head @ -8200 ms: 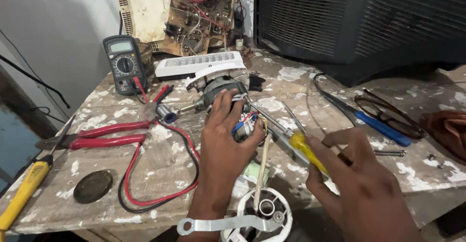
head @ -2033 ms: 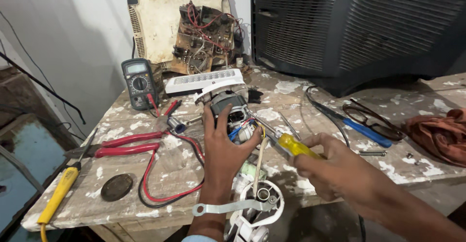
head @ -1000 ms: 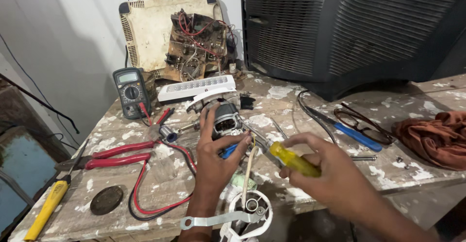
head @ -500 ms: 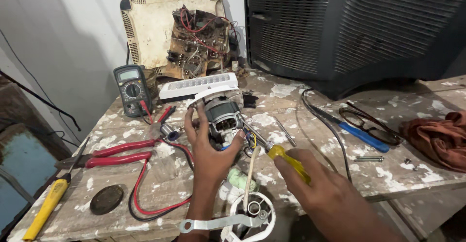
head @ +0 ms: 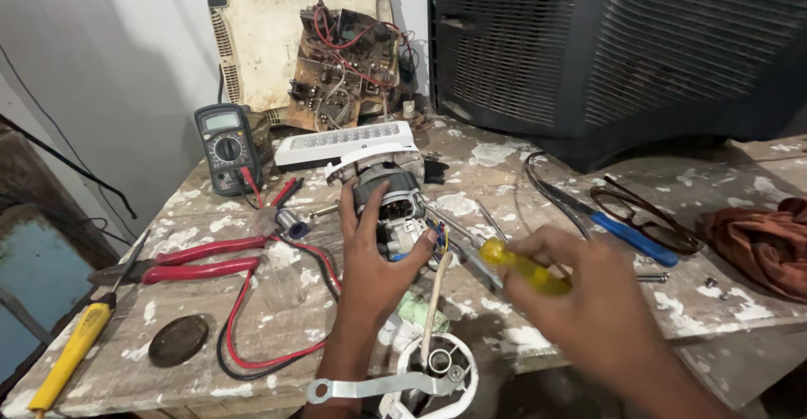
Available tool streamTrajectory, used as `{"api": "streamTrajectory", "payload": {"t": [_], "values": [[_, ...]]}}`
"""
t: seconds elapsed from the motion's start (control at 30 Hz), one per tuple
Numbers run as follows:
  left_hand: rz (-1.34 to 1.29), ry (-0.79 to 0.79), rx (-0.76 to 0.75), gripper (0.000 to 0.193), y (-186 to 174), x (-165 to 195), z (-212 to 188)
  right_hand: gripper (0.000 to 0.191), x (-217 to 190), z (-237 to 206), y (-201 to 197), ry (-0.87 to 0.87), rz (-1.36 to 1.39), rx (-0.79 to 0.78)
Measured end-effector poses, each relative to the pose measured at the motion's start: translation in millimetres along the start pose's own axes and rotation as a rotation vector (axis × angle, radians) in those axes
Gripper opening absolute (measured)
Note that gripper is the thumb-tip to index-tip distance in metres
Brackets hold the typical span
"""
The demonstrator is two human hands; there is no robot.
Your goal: The person works on a small electric motor mounted on a white bracket at a cluttered workbench. They first manipulate the motor's wiring and components by hand, then use a yellow-handled screwdriver to repeatedly turn screws on the motor housing while steadying the motor with the other hand.
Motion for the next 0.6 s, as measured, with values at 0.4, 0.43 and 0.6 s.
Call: {"api": "streamTrajectory", "payload": {"t": [0.4, 0.43, 0.6], "values": [[0.074, 0.028, 0.03, 0.08, -3, 3, 0, 0.042, -8, -5, 9, 0.607, 0.516, 0.013], [0.061, 0.013, 0.026, 0.08, -3, 3, -1, 0.041, -10, -4, 6, 0.516, 0.384, -0.003], [0.054, 0.014, 0.039, 0.08, -2, 3, 0, 0.041, -22, -9, -1, 0.506, -0.18, -0.031]]}}
Point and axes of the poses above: each hand's wrist, its own z-axis towards the middle knuckle, its own y-axis out of the palm, x = y × z, the point moved 1 cm from there along z, towards the middle knuckle, and after that the axes turned 6 degrees about -y, right-handed, at the moved point
